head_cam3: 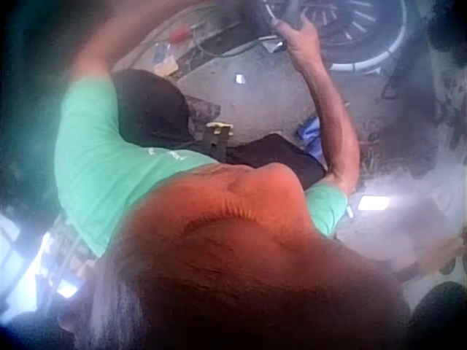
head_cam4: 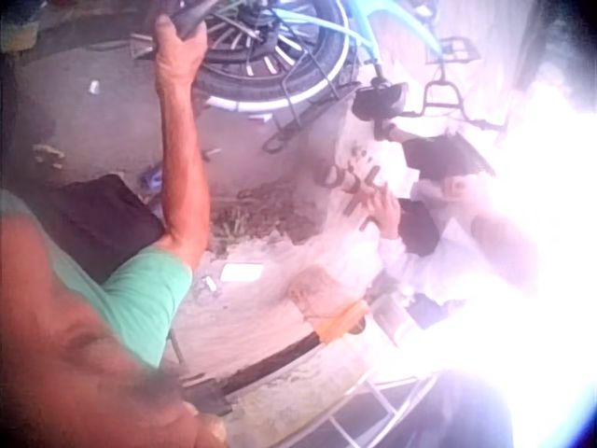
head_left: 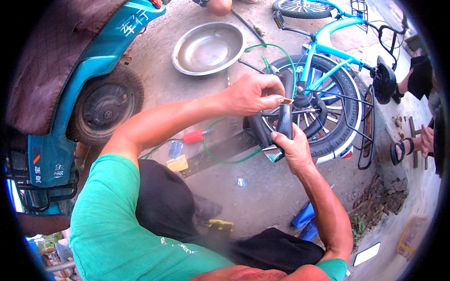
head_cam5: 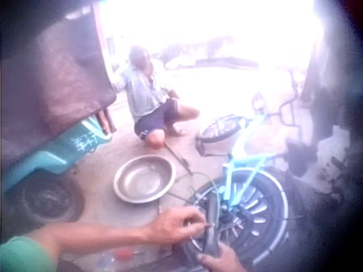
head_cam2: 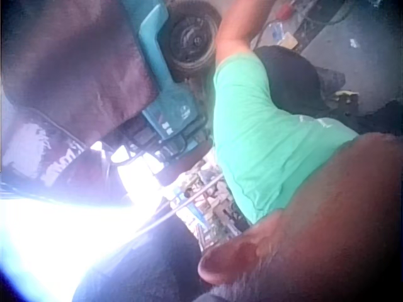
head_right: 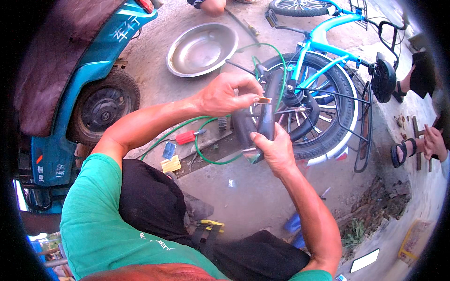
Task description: The person prepares a tire patch by peeling a backing and applies it to a bicycle inner tube, then uses a screwdriver to help re-seat the tire bead onto the rim before beginning to inflate the tire.
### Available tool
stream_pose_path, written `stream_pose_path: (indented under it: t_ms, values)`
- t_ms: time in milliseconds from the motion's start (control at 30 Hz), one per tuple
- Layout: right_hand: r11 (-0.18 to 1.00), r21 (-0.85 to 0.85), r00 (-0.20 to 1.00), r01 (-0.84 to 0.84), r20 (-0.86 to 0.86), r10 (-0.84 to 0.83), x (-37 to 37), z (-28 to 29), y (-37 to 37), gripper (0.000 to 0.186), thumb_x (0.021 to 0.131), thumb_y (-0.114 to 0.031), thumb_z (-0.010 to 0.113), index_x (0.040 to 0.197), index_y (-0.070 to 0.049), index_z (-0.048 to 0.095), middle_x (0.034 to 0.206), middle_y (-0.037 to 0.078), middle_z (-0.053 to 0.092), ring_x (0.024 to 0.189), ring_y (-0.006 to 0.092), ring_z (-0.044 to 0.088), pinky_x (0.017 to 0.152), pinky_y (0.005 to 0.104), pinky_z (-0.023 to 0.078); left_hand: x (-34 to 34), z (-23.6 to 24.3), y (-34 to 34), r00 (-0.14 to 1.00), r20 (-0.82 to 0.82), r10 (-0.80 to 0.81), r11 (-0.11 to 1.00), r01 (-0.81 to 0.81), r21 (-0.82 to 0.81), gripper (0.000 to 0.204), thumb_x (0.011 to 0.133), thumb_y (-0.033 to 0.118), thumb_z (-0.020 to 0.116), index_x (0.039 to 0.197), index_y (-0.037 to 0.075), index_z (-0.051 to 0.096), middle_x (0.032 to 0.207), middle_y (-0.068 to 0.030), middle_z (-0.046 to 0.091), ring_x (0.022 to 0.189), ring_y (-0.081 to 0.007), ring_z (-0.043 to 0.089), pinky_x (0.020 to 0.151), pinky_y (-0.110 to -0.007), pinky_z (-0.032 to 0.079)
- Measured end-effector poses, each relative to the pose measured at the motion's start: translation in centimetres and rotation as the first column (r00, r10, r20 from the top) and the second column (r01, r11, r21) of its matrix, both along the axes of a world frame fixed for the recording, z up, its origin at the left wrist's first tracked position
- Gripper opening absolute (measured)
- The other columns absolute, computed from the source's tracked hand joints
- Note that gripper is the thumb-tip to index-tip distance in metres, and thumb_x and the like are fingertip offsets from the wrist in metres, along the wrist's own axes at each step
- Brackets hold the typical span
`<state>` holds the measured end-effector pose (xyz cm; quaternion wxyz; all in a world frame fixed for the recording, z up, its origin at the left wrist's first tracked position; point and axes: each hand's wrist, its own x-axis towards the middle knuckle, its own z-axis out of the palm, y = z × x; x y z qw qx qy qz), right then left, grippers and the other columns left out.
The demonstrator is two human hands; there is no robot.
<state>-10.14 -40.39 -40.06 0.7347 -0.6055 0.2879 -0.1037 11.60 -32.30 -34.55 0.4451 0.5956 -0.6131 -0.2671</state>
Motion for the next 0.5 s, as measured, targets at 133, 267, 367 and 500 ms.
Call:
stream_pose_path:
  t_ms: [133, 267, 367, 500]
  values:
    - [0.998, -0.061, 0.999, -0.018, -0.029, 0.017, -0.1, 0.4, 0.0, 0.04, 0.085, -0.021, 0.076, 0.116, 0.002, 0.063, 0.097, 0.004, 0.066, 0.081, 0.0109, 0.06, 0.073, 0.0297, 0.051, 0.0, -0.4, -0.2, 0.996, 0.086, -0.007, 1.0, 0.007, 0.004, 0.013, 0.093, 0.009, 0.069, 0.105, 0.003, 0.071, 0.098, -0.0078, 0.073, 0.093, -0.0154, 0.067, 0.085, -0.033, 0.053]
    - [1.0, 0.003, 1.0, 0.008, -0.008, -0.008, 0.0, 1.4, 0.5, 0.039, 0.085, -0.018, 0.075, 0.116, 0.002, 0.063, 0.096, 0.005, 0.067, 0.083, 0.0115, 0.063, 0.073, 0.029, 0.053, 0.0, -0.9, -0.4, 0.996, 0.083, -0.012, 1.0, 0.014, -0.018, 0.013, 0.092, 0.008, 0.069, 0.105, 0.003, 0.071, 0.097, -0.0083, 0.073, 0.093, -0.0161, 0.068, 0.084, -0.033, 0.053]
    - [0.999, -0.051, 1.0, 0.003, -0.023, -0.005, 0.0, 0.8, 0.3, 0.038, 0.085, -0.016, 0.074, 0.115, 0.003, 0.063, 0.097, 0.006, 0.068, 0.085, 0.0119, 0.064, 0.074, 0.029, 0.054, 0.0, -0.9, -0.6, 0.993, 0.114, -0.021, 0.999, 0.026, -0.039, 0.013, 0.092, 0.008, 0.069, 0.105, 0.003, 0.071, 0.097, -0.0087, 0.072, 0.092, -0.0165, 0.068, 0.084, -0.033, 0.053]
    - [0.996, -0.087, 1.0, -0.007, -0.023, 0.005, 0.0, 0.8, 0.3, 0.038, 0.085, -0.017, 0.074, 0.115, 0.003, 0.062, 0.099, 0.007, 0.068, 0.085, 0.0122, 0.064, 0.076, 0.0297, 0.053, 0.1, -1.2, -0.6, 0.99, 0.141, -0.029, 0.998, 0.035, -0.045, 0.013, 0.092, 0.008, 0.069, 0.104, 0.003, 0.071, 0.097, -0.0088, 0.072, 0.092, -0.0168, 0.068, 0.083, -0.033, 0.053]
